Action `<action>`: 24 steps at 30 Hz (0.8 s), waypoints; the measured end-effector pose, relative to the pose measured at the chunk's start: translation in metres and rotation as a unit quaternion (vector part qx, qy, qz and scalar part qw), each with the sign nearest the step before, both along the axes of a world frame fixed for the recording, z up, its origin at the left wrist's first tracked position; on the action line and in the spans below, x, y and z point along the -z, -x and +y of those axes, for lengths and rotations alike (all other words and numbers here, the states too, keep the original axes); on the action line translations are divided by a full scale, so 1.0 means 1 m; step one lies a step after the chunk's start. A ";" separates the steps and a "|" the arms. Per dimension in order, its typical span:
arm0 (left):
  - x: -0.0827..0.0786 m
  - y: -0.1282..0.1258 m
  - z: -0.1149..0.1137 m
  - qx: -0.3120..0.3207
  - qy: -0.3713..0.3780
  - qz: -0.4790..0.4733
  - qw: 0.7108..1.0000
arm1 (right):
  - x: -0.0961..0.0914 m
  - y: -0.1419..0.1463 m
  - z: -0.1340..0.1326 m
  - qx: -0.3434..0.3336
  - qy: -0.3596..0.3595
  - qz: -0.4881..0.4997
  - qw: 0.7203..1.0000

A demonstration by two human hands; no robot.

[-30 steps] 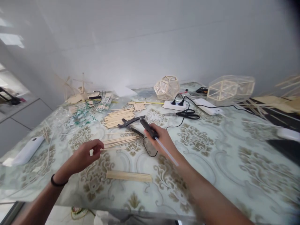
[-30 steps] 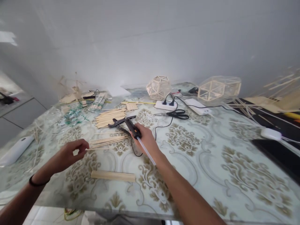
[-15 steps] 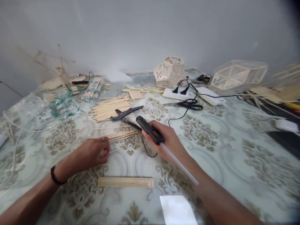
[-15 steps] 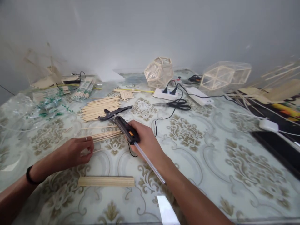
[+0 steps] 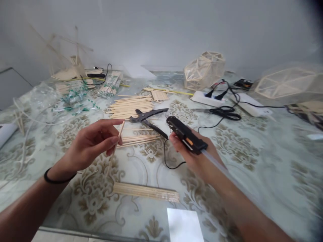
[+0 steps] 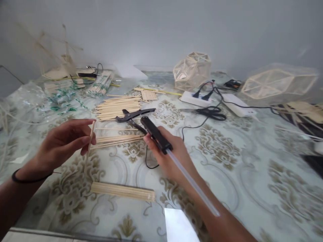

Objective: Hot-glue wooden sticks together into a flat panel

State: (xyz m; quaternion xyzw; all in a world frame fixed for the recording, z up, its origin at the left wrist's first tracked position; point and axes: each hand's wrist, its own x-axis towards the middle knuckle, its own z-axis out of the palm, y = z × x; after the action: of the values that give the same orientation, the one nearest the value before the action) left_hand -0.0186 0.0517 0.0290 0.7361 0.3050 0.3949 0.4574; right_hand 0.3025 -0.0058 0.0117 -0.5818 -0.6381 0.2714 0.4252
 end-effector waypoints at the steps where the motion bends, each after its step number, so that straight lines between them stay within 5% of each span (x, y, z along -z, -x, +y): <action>1: 0.000 0.000 0.000 0.002 0.003 -0.020 1.000 | 0.000 -0.001 0.001 0.010 0.006 0.000 1.000; 7: -0.002 -0.007 -0.009 0.054 0.039 -0.037 0.997 | 0.006 -0.002 0.000 -0.026 0.039 0.037 0.998; 17: 0.002 -0.010 -0.012 0.179 -0.016 0.240 0.954 | 0.005 -0.003 -0.001 -0.042 0.067 0.064 0.995; 24: 0.007 -0.012 -0.015 0.237 -0.065 0.306 0.920 | -0.004 -0.001 -0.004 -0.046 0.047 0.032 0.997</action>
State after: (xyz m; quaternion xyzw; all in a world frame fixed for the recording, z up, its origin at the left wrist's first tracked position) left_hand -0.0064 0.0372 0.0224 0.8998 0.2206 0.0493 0.3732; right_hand 0.3033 -0.0094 0.0155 -0.5623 -0.6365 0.3386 0.4051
